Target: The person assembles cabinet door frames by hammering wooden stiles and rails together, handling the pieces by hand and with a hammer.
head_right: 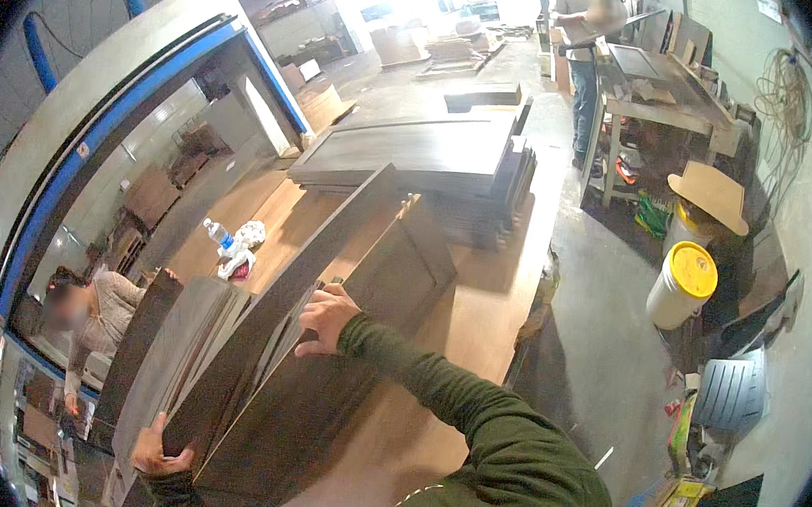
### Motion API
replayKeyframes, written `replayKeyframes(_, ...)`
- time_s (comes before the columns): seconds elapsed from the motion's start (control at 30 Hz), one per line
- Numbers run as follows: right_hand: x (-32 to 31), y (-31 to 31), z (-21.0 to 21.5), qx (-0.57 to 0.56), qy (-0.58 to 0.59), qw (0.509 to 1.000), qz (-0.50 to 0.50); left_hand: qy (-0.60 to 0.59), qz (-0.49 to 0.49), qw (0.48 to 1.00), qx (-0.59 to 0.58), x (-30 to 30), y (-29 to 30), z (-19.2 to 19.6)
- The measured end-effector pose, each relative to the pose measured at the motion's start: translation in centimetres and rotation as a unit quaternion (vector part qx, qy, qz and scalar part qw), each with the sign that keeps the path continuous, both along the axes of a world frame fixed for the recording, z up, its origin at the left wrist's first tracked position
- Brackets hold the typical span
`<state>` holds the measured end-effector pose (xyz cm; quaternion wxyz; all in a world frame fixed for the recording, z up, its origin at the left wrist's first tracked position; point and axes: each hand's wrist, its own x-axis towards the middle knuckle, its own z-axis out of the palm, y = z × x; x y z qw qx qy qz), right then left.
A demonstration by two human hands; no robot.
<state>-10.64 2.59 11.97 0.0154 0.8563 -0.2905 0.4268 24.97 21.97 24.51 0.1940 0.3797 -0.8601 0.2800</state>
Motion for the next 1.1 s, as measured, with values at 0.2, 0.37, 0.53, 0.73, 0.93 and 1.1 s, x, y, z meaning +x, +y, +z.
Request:
replayKeyframes(0.2, -0.4, 0.7, 0.6, 0.030, 0.051, 0.998, -0.038, 0.035, 0.043, 0.998, -0.003, 1.1, -2.8, -3.0)
replayKeyframes(0.37, -0.4, 0.8, 0.7, 0.036, 0.040, 0.998, -0.035, -0.013, 0.015, 0.999, -0.039, 0.3, -3.9, -2.4)
replayKeyframes(0.53, 0.2, 1.0, 1.3, 0.110, 0.079, 0.990, -0.049, -0.062, -0.030, 0.995, -0.068, 4.0, -5.4, -4.3)
replayKeyframes(0.73, 0.2, 0.2, -0.4, 0.028, 0.061, 0.996, -0.058, -0.039, 0.019, 0.997, -0.059, -0.2, -3.4, -3.2)
replayKeyframes(0.93, -0.4, 0.0, -3.2, -0.008, -0.057, 0.998, -0.033, -0.019, 0.038, 0.997, -0.065, -1.6, -3.3, -3.8)
replayKeyframes(1.1, -7.2, 0.2, -3.4, -0.039, -0.253, 0.939, -0.229, -0.024, 0.036, 0.996, -0.080, -0.7, -2.9, -3.9)
